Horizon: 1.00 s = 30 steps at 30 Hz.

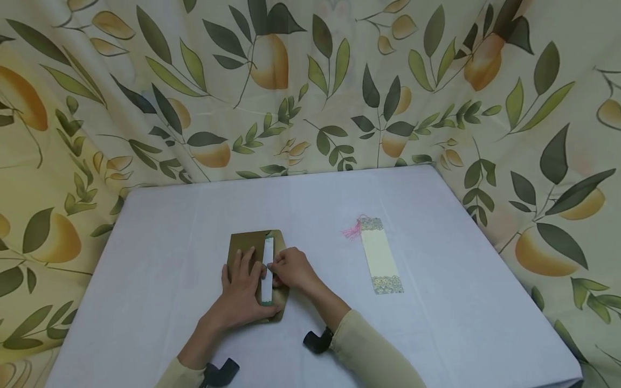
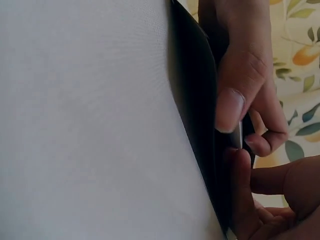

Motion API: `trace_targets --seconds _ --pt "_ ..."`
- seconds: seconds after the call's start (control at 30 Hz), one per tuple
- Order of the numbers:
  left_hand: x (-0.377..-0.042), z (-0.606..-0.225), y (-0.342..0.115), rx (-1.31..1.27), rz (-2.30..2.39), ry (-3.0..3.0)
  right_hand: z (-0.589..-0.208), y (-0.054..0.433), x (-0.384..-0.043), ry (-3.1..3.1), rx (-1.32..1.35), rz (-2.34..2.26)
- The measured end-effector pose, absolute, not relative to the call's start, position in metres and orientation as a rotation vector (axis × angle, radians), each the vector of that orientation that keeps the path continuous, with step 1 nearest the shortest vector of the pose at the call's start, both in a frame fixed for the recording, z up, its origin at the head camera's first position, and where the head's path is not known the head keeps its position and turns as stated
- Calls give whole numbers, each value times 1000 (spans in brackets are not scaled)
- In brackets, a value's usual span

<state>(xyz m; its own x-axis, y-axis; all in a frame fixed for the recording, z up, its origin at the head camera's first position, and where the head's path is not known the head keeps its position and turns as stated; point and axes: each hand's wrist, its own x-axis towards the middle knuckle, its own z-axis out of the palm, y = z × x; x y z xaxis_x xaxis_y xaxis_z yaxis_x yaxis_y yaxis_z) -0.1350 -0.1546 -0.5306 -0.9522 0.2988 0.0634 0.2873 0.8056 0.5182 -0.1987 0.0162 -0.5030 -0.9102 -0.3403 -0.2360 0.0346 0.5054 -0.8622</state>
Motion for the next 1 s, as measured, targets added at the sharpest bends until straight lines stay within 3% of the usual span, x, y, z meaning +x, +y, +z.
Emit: trace_targets --seconds 1.0 --pt "-133 -528 -155 523 886 2969 -510 5 -207 2063 -180 -1596"
